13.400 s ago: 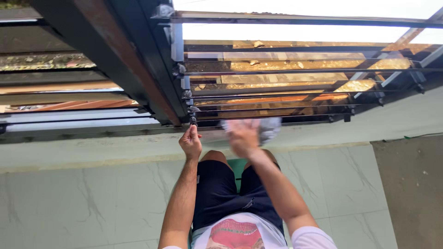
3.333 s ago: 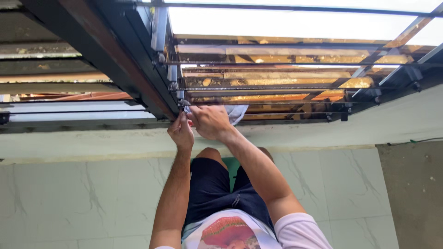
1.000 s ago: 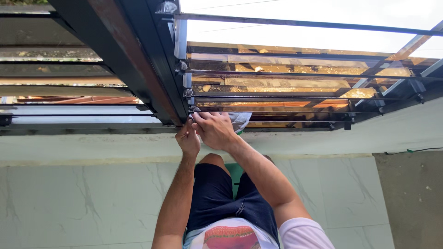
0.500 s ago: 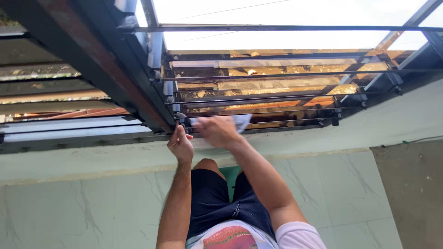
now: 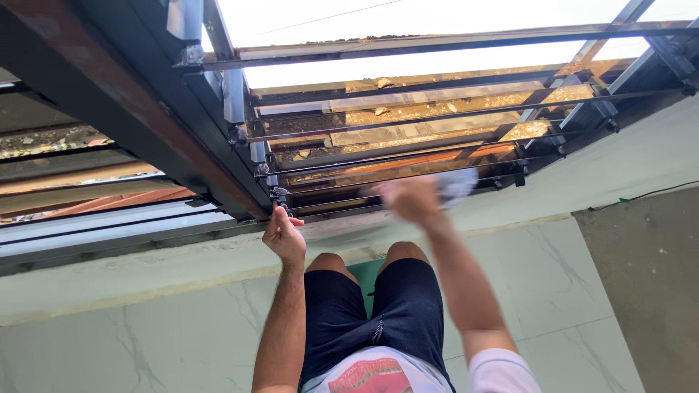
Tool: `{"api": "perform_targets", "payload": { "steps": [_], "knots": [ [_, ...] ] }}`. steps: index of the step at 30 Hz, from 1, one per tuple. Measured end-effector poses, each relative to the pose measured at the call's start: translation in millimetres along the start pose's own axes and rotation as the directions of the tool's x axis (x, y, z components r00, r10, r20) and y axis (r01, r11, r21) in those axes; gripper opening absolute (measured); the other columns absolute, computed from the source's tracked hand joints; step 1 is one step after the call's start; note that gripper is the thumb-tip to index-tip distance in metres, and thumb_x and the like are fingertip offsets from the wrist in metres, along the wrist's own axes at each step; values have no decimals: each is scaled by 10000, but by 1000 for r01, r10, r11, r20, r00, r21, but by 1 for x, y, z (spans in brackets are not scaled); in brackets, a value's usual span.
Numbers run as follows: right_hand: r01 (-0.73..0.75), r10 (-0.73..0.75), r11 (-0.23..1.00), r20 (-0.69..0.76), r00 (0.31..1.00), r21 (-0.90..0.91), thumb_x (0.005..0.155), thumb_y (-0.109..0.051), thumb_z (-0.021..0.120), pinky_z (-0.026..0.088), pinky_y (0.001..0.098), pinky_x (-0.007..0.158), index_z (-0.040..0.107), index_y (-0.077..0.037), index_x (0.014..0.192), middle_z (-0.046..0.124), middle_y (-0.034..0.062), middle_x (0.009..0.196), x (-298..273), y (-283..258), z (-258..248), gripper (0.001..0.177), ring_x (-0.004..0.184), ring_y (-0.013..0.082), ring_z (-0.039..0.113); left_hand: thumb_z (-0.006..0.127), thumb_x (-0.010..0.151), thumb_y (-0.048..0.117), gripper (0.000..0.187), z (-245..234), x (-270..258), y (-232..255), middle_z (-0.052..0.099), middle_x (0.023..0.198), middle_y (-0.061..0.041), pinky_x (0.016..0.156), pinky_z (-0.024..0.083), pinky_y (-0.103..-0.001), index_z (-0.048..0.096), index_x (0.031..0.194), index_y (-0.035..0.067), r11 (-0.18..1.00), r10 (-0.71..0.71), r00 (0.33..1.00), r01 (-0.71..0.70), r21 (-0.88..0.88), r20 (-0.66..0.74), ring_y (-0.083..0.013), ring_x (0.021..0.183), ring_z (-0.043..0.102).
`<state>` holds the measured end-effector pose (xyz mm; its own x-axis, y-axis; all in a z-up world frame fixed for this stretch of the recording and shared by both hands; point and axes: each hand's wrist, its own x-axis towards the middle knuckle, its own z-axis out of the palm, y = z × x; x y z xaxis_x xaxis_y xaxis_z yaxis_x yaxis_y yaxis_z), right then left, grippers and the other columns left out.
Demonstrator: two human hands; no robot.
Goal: The person stands on a green plastic stool and wipes the horizontal bars of a metal security railing with a cloth. They systematically clean each bar from one end to the other, occasionally adjusting their grip and position to reach different sections.
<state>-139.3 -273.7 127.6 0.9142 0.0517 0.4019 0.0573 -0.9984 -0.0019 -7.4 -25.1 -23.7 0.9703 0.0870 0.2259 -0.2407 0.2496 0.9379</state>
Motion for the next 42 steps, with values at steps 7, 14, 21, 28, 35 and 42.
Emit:
{"api": "perform_targets", "payload": {
  "steps": [7,14,21,28,35,42],
  "knots": [
    [-82,69,908,45,997,410,932,-328,574,477,508,642,618,-103,949,729,91,871,89,-151,21,230,808,322,707,619,1192,169,298,-12,1,-13,741,1092,-85,852,526,-288,710,1269,-104,968,155,984,-134,-212,86,-120,972,644],
    [-131,128,991,186,974,3,890,-156,619,508,443,530,801,-253,994,758,-6,808,-14,22,2,231,672,231,695,598,1089,203,333,-9,1,8,708,847,-35,529,457,-229,709,1263,-59,996,-2,1000,0,91,18,-91,565,603],
    [-146,118,939,-108,987,-310,855,-166,664,539,454,643,735,-92,896,721,85,853,-73,110,-7,110,774,285,700,586,1095,217,339,-2,-1,16,727,796,-47,506,445,-222,705,1280,-41,998,-22,999,20,58,35,-101,548,638],
    [-115,55,904,155,986,412,890,-212,572,515,495,632,732,-153,895,736,83,838,62,-111,19,171,808,310,721,608,1066,224,344,-13,5,11,754,895,-56,507,479,-236,693,1275,-36,994,-28,998,21,104,63,-93,548,618],
    [-272,110,854,356,928,444,923,-233,574,511,471,674,700,-174,942,722,62,847,43,-73,48,140,822,306,706,627,1090,216,328,-15,5,15,729,840,-51,559,483,-229,723,1273,-39,989,-8,998,-1,151,60,-93,590,612],
    [-185,154,970,-192,969,-158,796,-315,778,538,496,670,728,-83,936,715,99,893,-86,147,5,275,795,342,692,646,1057,208,303,-16,7,24,734,857,-47,510,501,-234,719,1226,-33,995,-45,993,35,97,111,-96,555,629]
  ]
}}
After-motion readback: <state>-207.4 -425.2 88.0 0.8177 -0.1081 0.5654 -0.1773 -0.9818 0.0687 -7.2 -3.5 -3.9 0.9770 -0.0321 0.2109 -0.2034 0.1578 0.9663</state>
